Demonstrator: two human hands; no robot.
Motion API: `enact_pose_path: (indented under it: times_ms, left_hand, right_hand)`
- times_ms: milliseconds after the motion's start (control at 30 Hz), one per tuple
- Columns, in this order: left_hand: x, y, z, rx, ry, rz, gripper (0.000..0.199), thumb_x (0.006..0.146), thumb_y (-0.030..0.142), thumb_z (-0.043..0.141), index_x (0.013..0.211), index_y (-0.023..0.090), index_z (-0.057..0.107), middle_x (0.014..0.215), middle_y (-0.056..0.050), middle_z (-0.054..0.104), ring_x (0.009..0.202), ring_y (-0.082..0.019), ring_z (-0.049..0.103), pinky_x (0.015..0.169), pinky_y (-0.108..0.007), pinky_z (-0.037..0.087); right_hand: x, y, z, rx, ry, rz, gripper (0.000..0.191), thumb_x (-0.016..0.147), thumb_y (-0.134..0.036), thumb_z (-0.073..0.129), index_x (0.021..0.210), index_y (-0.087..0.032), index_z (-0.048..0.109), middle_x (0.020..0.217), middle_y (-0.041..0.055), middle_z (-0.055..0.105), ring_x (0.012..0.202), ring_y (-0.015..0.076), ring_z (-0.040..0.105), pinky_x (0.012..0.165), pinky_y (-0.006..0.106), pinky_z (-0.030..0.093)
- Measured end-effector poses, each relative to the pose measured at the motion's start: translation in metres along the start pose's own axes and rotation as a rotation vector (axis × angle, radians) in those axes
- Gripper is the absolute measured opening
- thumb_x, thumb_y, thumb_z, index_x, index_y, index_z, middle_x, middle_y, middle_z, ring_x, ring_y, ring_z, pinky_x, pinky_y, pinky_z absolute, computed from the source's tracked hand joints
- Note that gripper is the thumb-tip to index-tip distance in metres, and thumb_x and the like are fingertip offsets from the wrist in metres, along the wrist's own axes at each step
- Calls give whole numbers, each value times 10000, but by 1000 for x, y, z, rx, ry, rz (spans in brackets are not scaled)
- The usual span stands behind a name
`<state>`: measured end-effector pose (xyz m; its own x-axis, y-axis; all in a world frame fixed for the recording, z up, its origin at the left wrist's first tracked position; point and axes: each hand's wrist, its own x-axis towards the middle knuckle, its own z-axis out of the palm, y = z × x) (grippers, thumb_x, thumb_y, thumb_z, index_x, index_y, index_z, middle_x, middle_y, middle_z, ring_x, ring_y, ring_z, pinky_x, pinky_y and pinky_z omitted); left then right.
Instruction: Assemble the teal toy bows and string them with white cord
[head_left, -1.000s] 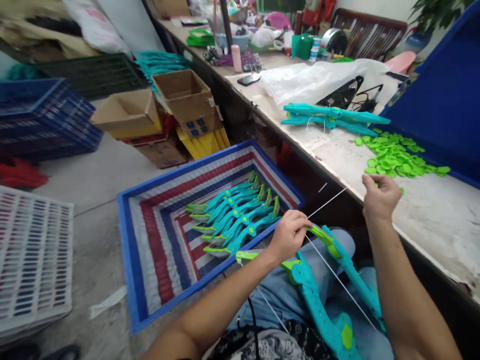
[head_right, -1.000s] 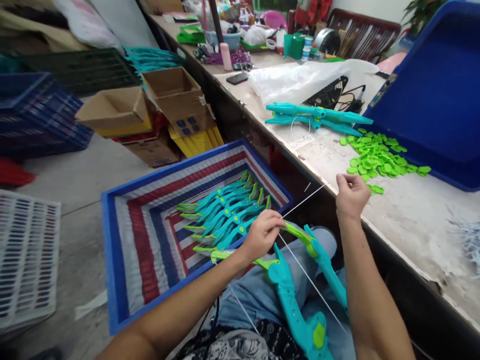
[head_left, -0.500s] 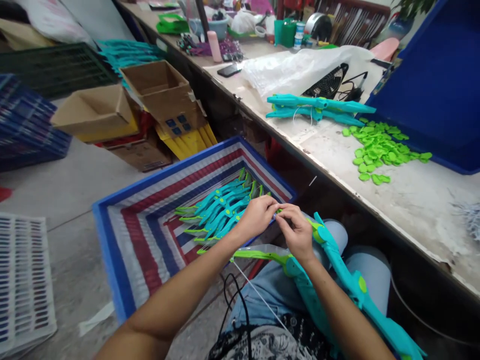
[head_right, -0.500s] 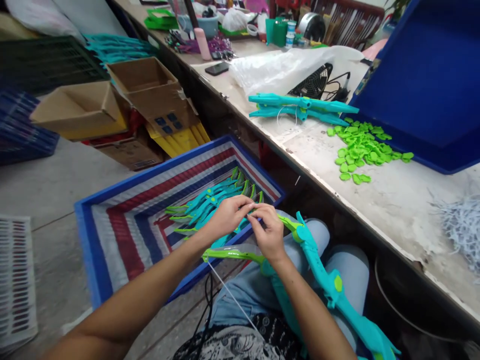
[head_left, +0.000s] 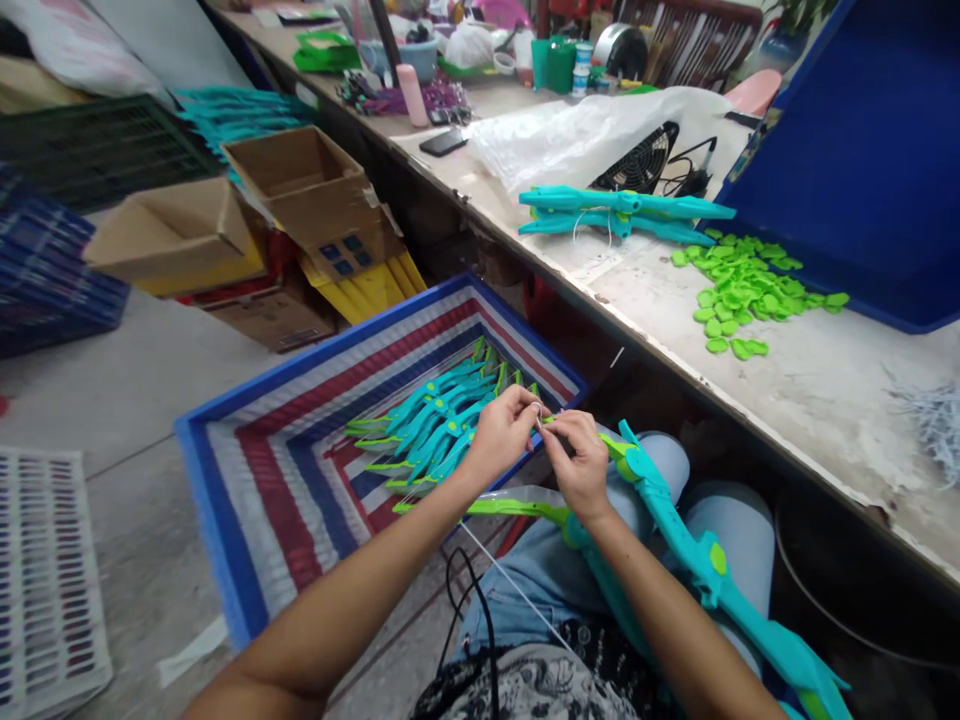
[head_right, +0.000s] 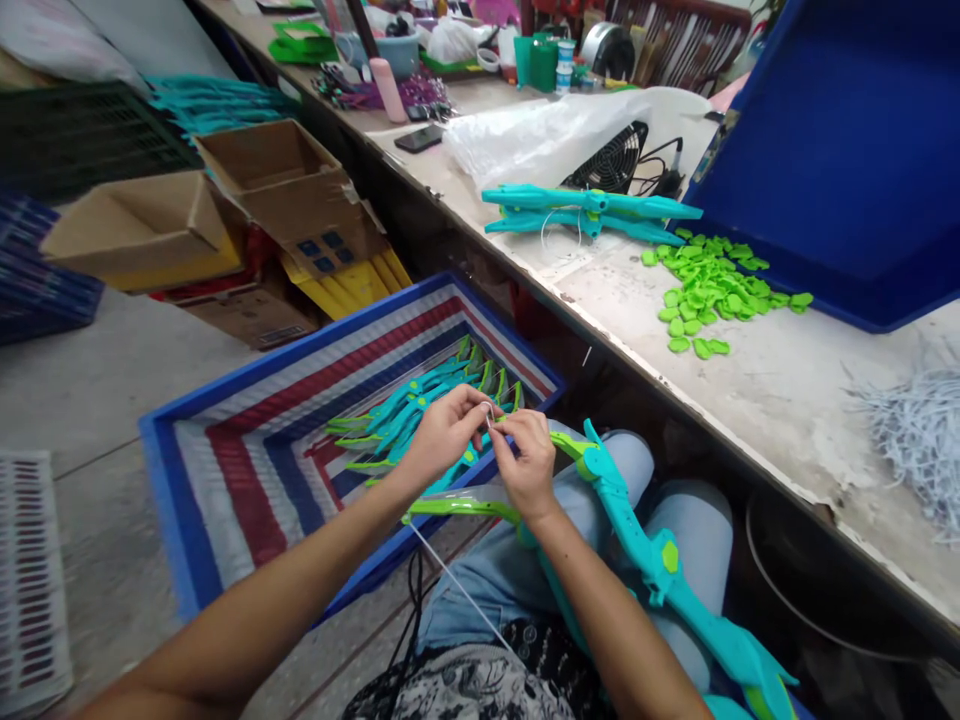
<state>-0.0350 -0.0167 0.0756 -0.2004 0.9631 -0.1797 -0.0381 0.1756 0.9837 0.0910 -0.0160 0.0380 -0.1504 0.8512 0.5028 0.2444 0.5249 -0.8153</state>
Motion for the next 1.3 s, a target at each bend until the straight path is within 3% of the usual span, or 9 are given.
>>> enact_pose_path:
  times_ms: [100, 267, 533, 700, 800, 933, 1100, 1200, 1300]
  left_hand:
    - [-3, -2, 7, -160, 75, -70, 242, 682, 347, 677, 771, 144, 579, 670, -12, 652, 522, -118, 600, 441, -211, 472]
    - [-2, 1, 0, -277, -14, -222, 356, 555, 366, 806, 760, 118, 654, 659, -41, 682, 588, -150, 653, 572, -262, 548]
    - [1, 3, -10, -212, -182, -263, 323, 551, 363, 821, 702, 110, 688, 621, -40, 668, 573, -138, 637, 598, -264, 550]
    - [-1, 4, 0, -201, -98, -236, 256, 589, 325, 767, 679, 123, 638, 593, -6, 626, 546, -115, 600, 544, -242, 526]
    - [0, 5, 4, -254, -46, -243, 212, 581, 291, 733, 611, 125, 605, 586, 2, 604, 568, -113, 588, 556, -249, 531]
    - [3, 7, -1, -344, -173, -295, 177, 542, 252, 728, 621, 115, 647, 646, -29, 644, 640, -139, 612, 620, -280, 546]
    - [0, 5, 0, -195, -197, -217, 188, 566, 248, 730, 700, 128, 674, 655, -3, 643, 575, -99, 573, 601, -242, 499]
    - [-1, 1, 4, -55, -142, -130, 199, 613, 304, 710, 712, 139, 659, 608, 22, 604, 510, -84, 505, 511, -220, 427]
    - [-1, -4, 5, 115, -112, -53, 195, 662, 338, 681, 661, 144, 658, 592, 17, 597, 551, -104, 515, 542, -226, 412]
  right_hand:
    - [3, -1, -2, -18, 11, 29, 133, 886, -228, 556, 831, -208, 675, 815, 37, 631, 824, 175, 574, 762, 344, 484]
    - [12, -2, -5, 15, 56, 89, 165, 890, -215, 536, 887, -215, 701, 829, 34, 598, 795, 154, 587, 724, 299, 499]
    - [14, 2, -5, 35, -36, 66, 214, 892, -197, 540, 977, -248, 730, 847, 25, 561, 796, 131, 582, 708, 262, 503]
    - [15, 3, -7, 46, -84, 10, 293, 907, -170, 493, 1124, -238, 677, 898, 38, 579, 816, 125, 591, 721, 256, 507]
    - [18, 5, -10, -9, -72, -22, 212, 900, -220, 540, 1033, -240, 703, 889, 39, 598, 823, 138, 600, 732, 274, 512]
    - [23, 9, -16, -88, -120, -108, 180, 908, -245, 533, 914, -231, 712, 839, 43, 625, 786, 148, 610, 706, 287, 520]
    - [25, 11, -20, -227, -139, -211, 185, 909, -222, 499, 847, -208, 673, 817, 61, 664, 781, 169, 618, 728, 314, 512]
    - [22, 11, -21, -240, -136, -156, 191, 914, -221, 472, 817, -204, 636, 792, 54, 659, 756, 166, 617, 715, 308, 501]
    - [16, 13, -25, -212, -145, -82, 178, 915, -229, 473, 803, -201, 607, 775, 45, 645, 740, 161, 611, 696, 296, 489]
